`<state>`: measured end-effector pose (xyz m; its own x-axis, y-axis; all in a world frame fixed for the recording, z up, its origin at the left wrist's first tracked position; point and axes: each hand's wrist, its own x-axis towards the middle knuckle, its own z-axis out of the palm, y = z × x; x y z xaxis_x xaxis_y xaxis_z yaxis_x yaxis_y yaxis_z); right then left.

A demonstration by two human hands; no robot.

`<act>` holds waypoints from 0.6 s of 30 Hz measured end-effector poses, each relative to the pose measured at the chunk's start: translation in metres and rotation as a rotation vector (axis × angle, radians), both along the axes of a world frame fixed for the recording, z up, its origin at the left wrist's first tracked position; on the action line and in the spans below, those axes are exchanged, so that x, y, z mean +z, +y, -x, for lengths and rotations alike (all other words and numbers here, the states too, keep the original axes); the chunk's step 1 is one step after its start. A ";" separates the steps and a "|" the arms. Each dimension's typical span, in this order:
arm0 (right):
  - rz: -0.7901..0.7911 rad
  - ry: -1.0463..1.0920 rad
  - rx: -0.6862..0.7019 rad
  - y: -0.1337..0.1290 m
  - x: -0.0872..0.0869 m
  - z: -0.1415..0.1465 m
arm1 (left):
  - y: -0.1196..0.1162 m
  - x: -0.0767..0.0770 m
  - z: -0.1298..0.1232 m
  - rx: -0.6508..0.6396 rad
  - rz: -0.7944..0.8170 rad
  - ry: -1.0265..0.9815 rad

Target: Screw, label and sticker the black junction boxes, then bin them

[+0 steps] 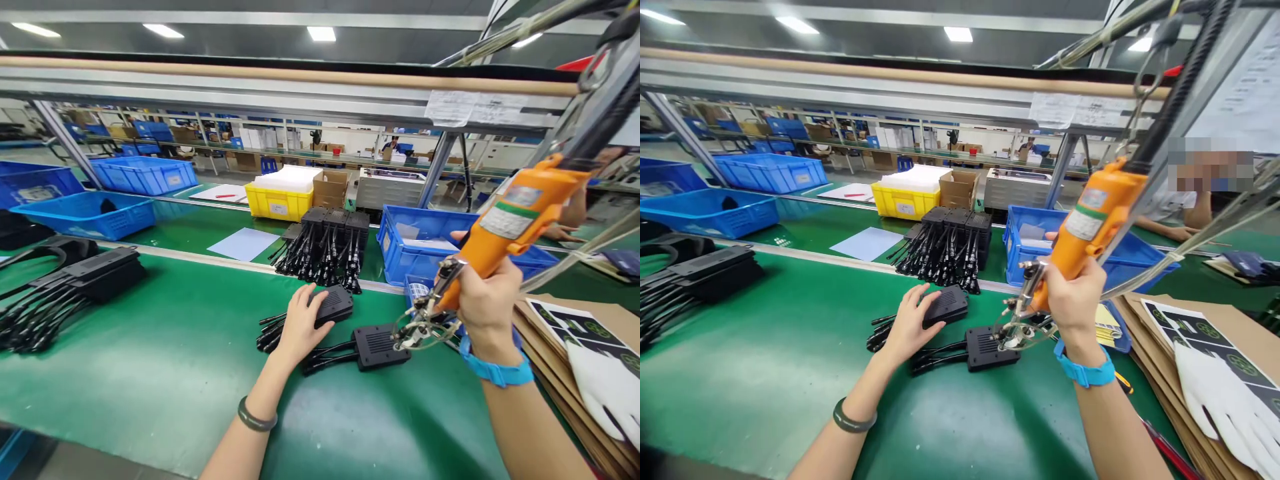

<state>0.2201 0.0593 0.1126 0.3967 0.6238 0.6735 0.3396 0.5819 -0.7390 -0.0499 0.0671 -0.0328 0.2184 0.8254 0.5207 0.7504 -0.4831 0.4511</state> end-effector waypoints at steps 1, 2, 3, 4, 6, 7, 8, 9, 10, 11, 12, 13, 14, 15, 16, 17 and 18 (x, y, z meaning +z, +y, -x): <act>0.007 0.007 -0.004 0.000 -0.003 0.001 | -0.005 0.000 -0.009 -0.042 -0.011 0.011; 0.017 0.012 -0.008 -0.001 -0.005 0.002 | -0.010 0.000 -0.018 -0.097 -0.015 0.025; 0.030 0.014 -0.014 -0.002 -0.007 0.002 | -0.015 0.000 -0.028 -0.154 -0.014 0.043; 0.041 0.010 -0.025 -0.002 -0.010 0.002 | -0.020 -0.002 -0.036 -0.208 -0.009 0.065; 0.056 0.010 -0.038 -0.002 -0.014 0.001 | -0.028 -0.006 -0.050 -0.290 0.013 0.115; 0.060 0.012 -0.038 -0.002 -0.016 0.001 | -0.031 -0.008 -0.054 -0.312 0.029 0.137; 0.065 0.013 -0.034 -0.002 -0.018 0.000 | -0.033 -0.010 -0.058 -0.324 0.048 0.154; 0.070 0.017 -0.028 -0.001 -0.020 -0.001 | -0.034 -0.012 -0.060 -0.329 0.066 0.167; 0.074 0.022 -0.018 -0.001 -0.022 -0.001 | -0.035 -0.014 -0.062 -0.329 0.083 0.177; 0.075 0.026 -0.010 -0.001 -0.023 -0.001 | -0.036 -0.015 -0.063 -0.326 0.096 0.186; 0.075 0.027 -0.004 -0.001 -0.024 -0.001 | -0.036 -0.015 -0.064 -0.321 0.107 0.194; 0.073 0.026 0.000 -0.002 -0.024 -0.001 | -0.037 -0.015 -0.064 -0.315 0.117 0.202; 0.072 0.023 0.001 -0.002 -0.025 -0.001 | -0.037 -0.015 -0.065 -0.308 0.126 0.209; 0.072 0.018 -0.002 -0.003 -0.025 -0.001 | -0.037 -0.014 -0.066 -0.301 0.137 0.215; 0.070 0.012 -0.005 -0.003 -0.025 0.000 | -0.038 -0.013 -0.067 -0.294 0.148 0.220; 0.069 0.007 -0.006 -0.004 -0.025 0.000 | -0.038 -0.011 -0.069 -0.289 0.160 0.224; 0.066 0.002 -0.005 -0.005 -0.025 0.000 | -0.038 -0.010 -0.070 -0.284 0.169 0.227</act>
<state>0.2197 0.0545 0.0872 0.4007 0.6648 0.6304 0.3409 0.5305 -0.7761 0.0197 0.0288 -0.0432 0.5444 0.7854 0.2946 0.6875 -0.6190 0.3798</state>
